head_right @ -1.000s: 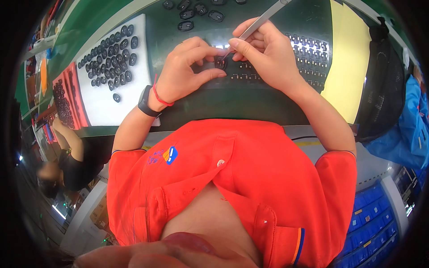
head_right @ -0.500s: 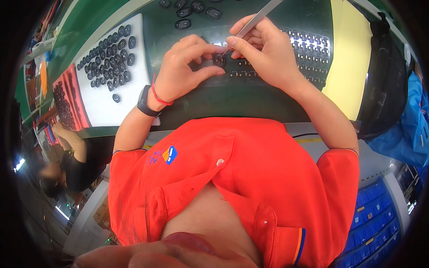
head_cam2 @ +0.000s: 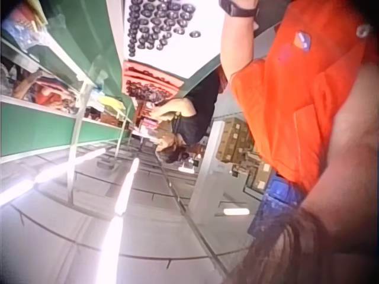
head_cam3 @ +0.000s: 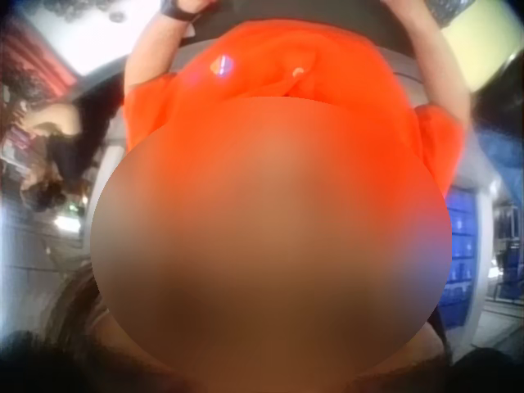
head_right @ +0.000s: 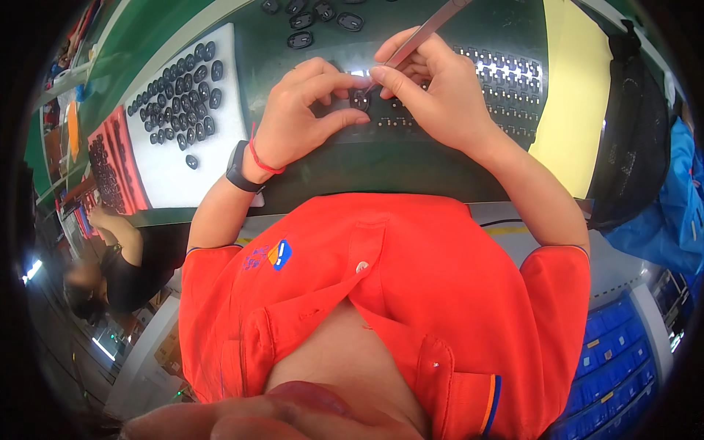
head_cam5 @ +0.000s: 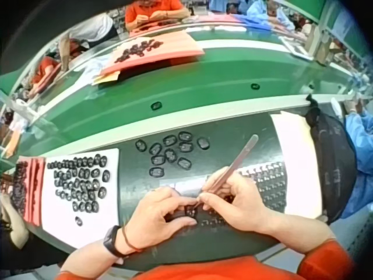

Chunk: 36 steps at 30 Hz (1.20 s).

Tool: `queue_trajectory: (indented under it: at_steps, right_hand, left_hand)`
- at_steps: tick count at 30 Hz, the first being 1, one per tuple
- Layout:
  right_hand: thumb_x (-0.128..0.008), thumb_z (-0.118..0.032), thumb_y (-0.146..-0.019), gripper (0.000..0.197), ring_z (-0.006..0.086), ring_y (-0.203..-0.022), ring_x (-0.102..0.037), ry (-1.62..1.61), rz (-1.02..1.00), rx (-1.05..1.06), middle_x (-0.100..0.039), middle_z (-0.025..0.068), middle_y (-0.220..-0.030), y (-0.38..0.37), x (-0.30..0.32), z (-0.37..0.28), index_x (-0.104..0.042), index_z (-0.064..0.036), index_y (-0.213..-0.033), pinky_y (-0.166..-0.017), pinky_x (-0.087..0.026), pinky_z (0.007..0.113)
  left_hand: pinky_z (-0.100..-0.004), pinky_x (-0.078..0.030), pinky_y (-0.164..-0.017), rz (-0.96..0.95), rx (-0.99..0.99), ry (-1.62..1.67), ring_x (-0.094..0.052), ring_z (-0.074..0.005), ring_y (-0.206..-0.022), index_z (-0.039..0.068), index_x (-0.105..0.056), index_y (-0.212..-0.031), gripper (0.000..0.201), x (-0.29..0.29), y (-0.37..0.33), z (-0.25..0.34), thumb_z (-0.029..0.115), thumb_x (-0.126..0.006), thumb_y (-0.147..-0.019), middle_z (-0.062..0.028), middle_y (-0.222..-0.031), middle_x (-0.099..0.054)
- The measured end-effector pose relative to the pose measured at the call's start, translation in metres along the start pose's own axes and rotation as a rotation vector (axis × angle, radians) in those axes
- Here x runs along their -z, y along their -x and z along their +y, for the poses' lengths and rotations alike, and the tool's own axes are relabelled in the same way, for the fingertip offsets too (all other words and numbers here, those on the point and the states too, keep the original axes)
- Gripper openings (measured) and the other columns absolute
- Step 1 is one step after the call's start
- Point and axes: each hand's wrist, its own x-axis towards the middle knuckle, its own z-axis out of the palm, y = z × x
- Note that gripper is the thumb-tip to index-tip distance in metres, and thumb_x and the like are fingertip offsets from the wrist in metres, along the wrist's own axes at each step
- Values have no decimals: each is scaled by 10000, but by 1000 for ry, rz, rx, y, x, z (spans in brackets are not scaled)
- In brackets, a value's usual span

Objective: Assembling small electronic components into a template grid using tweezers on a factory assembly line.

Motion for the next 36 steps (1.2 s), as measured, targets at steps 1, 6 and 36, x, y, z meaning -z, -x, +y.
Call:
queue_trajectory:
  at_steps: [1,6,36]
  right_hand:
    - [-579,-11,-860,174,132,-779,-639,29,5,32,-620,82,-848,0,-1,0,-498,2,-1015,-675,-514,219]
    - [-613,18,-821,132,139,-744,-638,228,-29,182,-623,85,-842,3,1,-4,-547,21,-936,-652,-497,210]
    - [-574,7,-853,94,97,-662,-603,10,-48,155,-623,96,-872,6,5,-3,-530,4,-936,-618,-479,204]
  left_hand:
    - [-310,-411,-611,-13,14,0,-520,-181,-674,136,-674,-933,338,0,0,0,160,-778,-612,-7,-685,-512]
    - [-312,-408,-624,-14,9,-21,-523,-181,-677,135,-661,-922,321,0,1,-2,171,-772,-623,0,-705,-520]
    - [-297,-409,-676,-27,24,-2,-540,-155,-654,133,-655,-907,314,1,2,-2,181,-777,-622,13,-735,-544]
